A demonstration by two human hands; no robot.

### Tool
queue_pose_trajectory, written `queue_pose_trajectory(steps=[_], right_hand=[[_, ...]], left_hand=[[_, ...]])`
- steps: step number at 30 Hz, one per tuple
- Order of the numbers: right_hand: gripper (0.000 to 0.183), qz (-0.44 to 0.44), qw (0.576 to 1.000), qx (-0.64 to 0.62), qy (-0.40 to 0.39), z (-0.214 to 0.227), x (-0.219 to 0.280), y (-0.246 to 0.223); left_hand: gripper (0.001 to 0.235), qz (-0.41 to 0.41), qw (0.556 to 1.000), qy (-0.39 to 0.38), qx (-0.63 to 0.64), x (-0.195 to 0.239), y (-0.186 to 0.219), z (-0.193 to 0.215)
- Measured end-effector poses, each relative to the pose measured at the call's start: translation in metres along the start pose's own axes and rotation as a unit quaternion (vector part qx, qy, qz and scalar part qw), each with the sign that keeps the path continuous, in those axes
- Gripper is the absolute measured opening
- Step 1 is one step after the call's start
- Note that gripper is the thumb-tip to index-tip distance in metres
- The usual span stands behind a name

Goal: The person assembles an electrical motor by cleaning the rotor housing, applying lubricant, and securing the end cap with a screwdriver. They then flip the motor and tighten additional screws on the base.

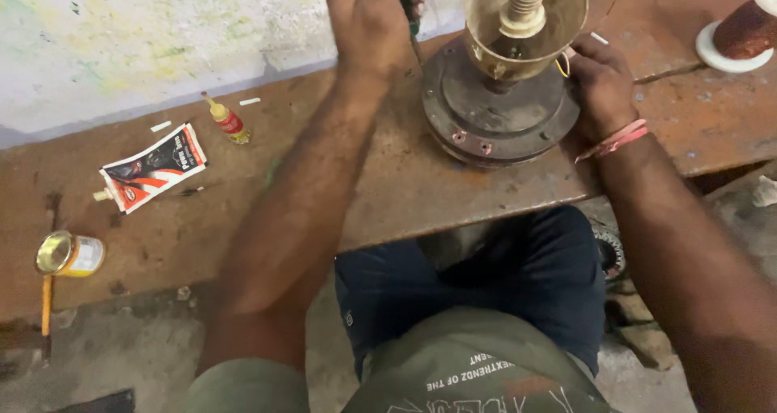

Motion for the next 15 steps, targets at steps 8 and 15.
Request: queue_pose_trajectory(steps=[8, 15], right_hand=[[0.031, -0.002, 0.999, -0.042, -0.023, 0.002, -0.006, 0.007], [0.033, -0.004, 1.0, -0.01, -0.004, 0.003, -0.001, 0.003]], left_hand=[[0.034, -0.025, 0.996, -0.078, 0.041, -0.001, -0.019, -0.003], [0.041, -0.045, 0.99, -0.123, 0.05, 0.003, -0.017, -0.01]])
Point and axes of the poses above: each hand's wrist, its own x-axis away from the middle knuckle, its own z-axis out of the back of the hand, y = z × x, the point moved 4 cm from there along -x, towards the middle knuckle, and after that the axes turned 3 degrees about x, right-handed, at the moved point
